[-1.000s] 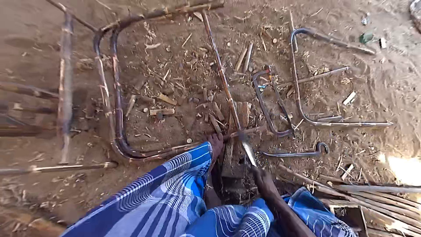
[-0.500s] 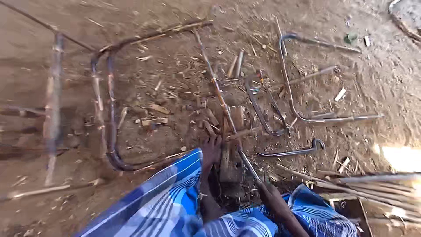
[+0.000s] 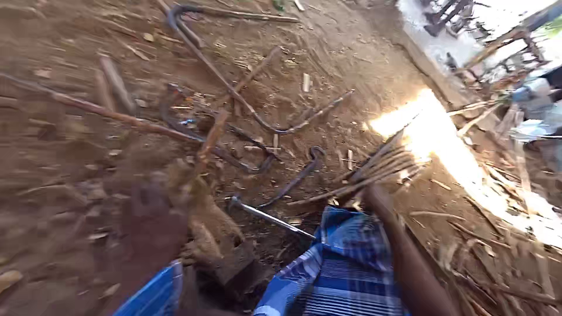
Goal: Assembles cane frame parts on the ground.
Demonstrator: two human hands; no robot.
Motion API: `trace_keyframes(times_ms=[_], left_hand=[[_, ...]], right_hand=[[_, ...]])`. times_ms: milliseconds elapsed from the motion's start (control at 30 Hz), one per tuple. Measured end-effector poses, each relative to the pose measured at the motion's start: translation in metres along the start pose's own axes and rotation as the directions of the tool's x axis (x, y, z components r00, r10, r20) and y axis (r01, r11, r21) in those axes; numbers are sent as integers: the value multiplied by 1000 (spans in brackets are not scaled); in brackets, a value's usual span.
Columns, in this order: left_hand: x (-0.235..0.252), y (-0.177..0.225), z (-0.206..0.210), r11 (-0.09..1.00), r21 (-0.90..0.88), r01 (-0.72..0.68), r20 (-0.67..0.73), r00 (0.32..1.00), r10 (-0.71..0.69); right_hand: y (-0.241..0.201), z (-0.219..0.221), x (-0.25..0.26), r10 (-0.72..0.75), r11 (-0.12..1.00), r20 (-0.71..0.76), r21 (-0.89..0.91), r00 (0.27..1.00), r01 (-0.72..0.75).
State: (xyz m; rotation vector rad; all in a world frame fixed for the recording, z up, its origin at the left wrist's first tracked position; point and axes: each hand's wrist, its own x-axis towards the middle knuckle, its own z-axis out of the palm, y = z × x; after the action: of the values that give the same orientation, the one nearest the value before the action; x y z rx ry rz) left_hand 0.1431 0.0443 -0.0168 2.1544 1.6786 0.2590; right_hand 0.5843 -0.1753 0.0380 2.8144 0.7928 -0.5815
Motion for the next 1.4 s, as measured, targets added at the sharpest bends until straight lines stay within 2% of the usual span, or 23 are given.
trace_keyframes(times_ms=[67,133,233,333,400,500,567,633,667,700,767,833,867,967,1000,1033,1100,1233,1333,1400], left_hand=[[-27,-26,17,979,97,178,68,980,-185],[-41,-54,39,959,151,238,99,962,-254],[-62,-70,46,979,194,64,-30,998,-59],[-74,-68,31,973,205,-111,-113,984,136],[-77,-73,39,950,253,-181,-133,966,220],[-77,-84,58,932,303,-198,-29,976,217],[-78,-76,61,956,270,-119,28,993,116],[-70,-61,51,970,243,7,118,992,-37],[-66,-52,43,967,244,75,213,969,-129],[-62,-47,38,962,247,119,279,942,-188],[-60,-45,35,954,250,167,294,925,-239],[-61,-46,38,966,201,164,209,956,-206],[-62,-49,42,983,141,117,154,978,-138],[-54,-58,56,986,-118,-116,-34,993,113],[-49,-58,60,968,-197,-153,-61,988,144],[-43,-56,63,951,-261,-164,-68,986,152],[-29,-52,67,925,-349,-146,-73,989,129],[-21,-49,76,929,-356,-97,-87,994,71],[-23,-51,82,922,-362,-138,-138,986,94],[-23,-52,83,908,-387,-162,-174,980,100]], right_hand=[[48,31,36,-57,986,139,-144,989,77],[67,49,51,-83,969,187,-215,979,124],[81,65,61,-97,971,142,-205,985,125],[94,72,64,-140,975,78,-162,987,151],[93,68,56,-140,981,17,-134,990,141],[73,52,29,-81,989,-88,-131,993,69],[65,39,15,-90,996,-196,-30,976,85],[41,28,1,-229,943,-264,178,937,281],[21,27,-9,-307,878,-235,303,922,370],[-5,28,-23,-377,796,-167,444,911,411],[-67,38,-50,-529,638,-20,650,849,412],[-131,55,-73,-720,491,-6,702,694,515],[-162,66,-82,-800,412,-37,692,599,593],[-242,102,-95,-923,213,-180,498,341,841],[-265,115,-95,-933,165,-223,434,283,886],[-284,126,-96,-937,164,-228,379,264,911],[-310,140,-98,-942,236,-167,286,291,929],[-328,154,-109,-922,284,-220,172,318,943],[-324,155,-113,-905,320,-213,232,369,919],[-315,153,-114,-902,302,-222,287,369,909]])
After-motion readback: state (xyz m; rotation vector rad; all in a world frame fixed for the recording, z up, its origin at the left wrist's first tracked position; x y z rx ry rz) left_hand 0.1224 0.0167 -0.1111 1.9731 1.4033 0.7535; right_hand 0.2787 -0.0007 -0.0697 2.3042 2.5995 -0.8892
